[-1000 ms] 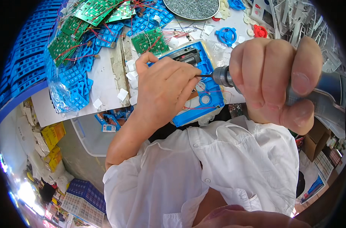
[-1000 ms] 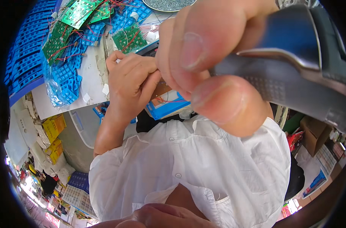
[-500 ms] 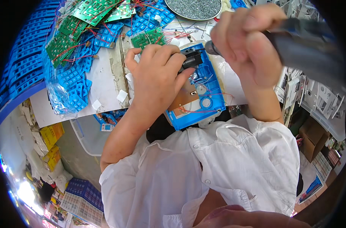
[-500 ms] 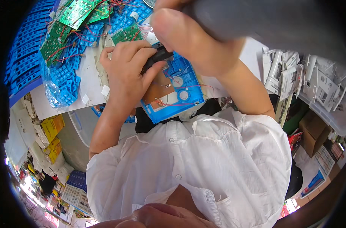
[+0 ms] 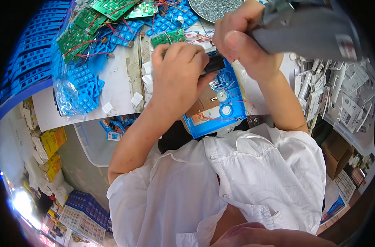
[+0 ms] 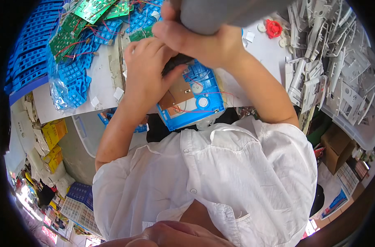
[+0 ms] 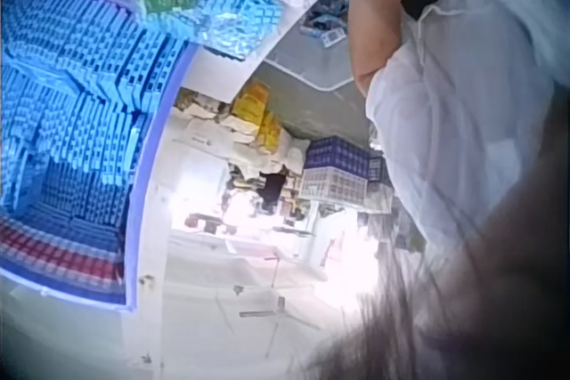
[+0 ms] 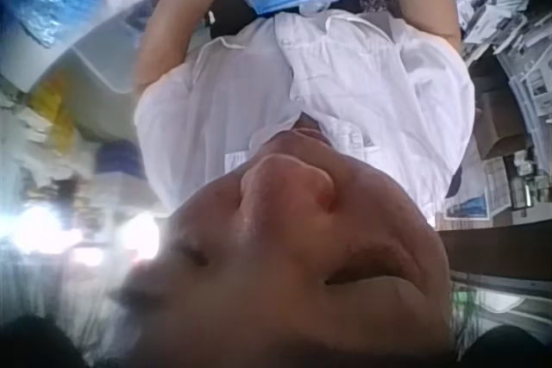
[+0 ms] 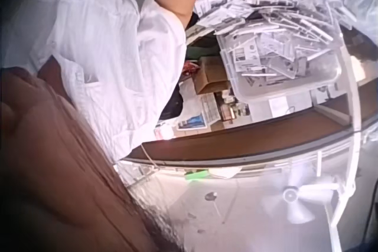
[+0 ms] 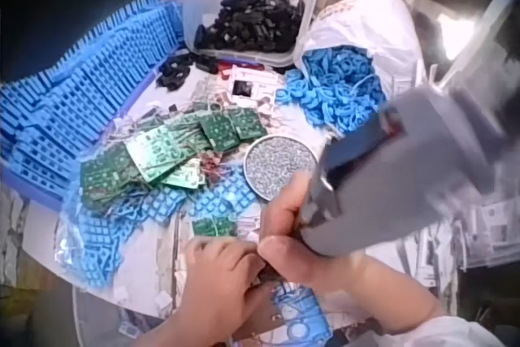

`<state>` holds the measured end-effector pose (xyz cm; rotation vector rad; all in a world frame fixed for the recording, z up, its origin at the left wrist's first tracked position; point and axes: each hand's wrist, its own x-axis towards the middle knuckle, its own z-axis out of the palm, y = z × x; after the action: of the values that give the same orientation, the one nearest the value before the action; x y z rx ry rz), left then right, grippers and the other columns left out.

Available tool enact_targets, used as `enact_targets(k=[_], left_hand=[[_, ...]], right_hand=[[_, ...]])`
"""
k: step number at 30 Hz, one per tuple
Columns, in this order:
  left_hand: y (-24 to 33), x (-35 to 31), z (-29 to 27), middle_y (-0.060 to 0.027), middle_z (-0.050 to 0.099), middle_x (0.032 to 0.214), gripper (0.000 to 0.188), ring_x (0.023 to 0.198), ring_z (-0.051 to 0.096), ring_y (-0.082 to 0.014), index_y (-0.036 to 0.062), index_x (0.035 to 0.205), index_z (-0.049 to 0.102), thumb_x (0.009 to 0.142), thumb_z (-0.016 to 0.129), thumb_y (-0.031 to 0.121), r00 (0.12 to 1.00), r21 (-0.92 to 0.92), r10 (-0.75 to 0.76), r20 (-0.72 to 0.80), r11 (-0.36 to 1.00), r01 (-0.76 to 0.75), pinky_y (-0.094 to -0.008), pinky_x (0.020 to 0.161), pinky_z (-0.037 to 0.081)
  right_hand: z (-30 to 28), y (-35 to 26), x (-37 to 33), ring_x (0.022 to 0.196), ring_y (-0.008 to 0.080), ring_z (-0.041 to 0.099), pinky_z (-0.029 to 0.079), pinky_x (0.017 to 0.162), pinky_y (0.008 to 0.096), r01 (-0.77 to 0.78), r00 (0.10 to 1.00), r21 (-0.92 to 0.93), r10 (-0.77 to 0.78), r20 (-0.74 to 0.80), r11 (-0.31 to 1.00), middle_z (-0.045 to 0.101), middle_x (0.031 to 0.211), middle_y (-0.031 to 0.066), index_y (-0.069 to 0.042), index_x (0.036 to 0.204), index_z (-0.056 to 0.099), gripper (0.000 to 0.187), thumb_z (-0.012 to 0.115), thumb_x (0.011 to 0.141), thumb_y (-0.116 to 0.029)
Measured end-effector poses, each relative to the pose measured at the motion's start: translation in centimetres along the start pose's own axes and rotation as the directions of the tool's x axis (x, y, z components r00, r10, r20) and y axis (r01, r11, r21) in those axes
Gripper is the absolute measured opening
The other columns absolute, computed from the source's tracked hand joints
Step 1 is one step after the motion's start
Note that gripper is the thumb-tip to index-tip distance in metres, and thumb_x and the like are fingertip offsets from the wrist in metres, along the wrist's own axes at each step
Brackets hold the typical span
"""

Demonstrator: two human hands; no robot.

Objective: Assembling electronic components and wires into a blue plastic housing using glue.

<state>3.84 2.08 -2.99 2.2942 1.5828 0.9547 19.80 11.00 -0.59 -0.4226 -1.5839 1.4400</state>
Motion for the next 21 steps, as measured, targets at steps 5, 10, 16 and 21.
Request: enact_targets(k=[5,10,16,21], left_hand=[[0.0,-0.3,-0.3,-0.0125,0.066,0.110,0.033,0.104,0.062,-0.0319,0.0064,0.103,0.063,0.074,0.078,0.011,0.998,-0.175,0.033,0.046,0.984,-0.024,-0.0424,0.088,0.048],[1.0,-3.3,-7.0,-0.0183,0.062,0.126,0.041,0.107,0.064,-0.0299,0.0048,0.113,0.059,0.076,0.075,-0.002,0.962,-0.128,0.070,-0.264,0.986,-0.106,-0.0388,0.089,0.052],[-3.7,-17.0,-16.0,-0.0103,0.058,0.128,0.057,0.100,0.061,-0.0188,0.0014,0.141,0.049,0.085,0.064,0.003,0.642,-0.478,-0.767,0.023,0.555,0.680,-0.0307,0.082,0.051],[-11.6,-38.1,-14.5,-0.0084,0.060,0.126,0.064,0.094,0.060,-0.0179,0.0090,0.145,0.047,0.084,0.068,0.015,0.016,-0.063,-0.723,0.691,-0.037,0.997,-0.0304,0.080,0.050]], right_hand=[[-2.2,-3.0,2.4,0.067,0.0131,0.061,0.051,0.066,0.0261,-0.014,0.996,0.181,-0.003,0.093,0.983,0.064,0.078,0.0078,0.000,0.099,0.061,0.024,0.075,0.081,-0.006],[-5.1,-8.8,2.0,0.087,0.0259,0.067,0.055,0.076,0.0363,0.495,0.861,-0.019,-0.494,-0.123,0.868,0.068,0.092,0.0152,0.002,0.117,0.058,0.031,0.062,0.087,-0.005],[-5.5,-11.1,-3.6,0.095,0.0319,0.065,0.054,0.078,0.0409,0.383,0.640,-0.787,-0.754,-0.152,0.484,0.069,0.097,0.0160,0.001,0.115,0.061,0.032,0.061,0.083,0.005],[-8.7,-5.6,-6.7,0.084,0.0184,0.068,0.052,0.079,0.0295,-0.097,0.992,-0.852,-0.022,-0.126,0.514,0.072,0.093,0.0107,0.000,0.106,0.070,0.020,0.068,0.088,-0.006]])
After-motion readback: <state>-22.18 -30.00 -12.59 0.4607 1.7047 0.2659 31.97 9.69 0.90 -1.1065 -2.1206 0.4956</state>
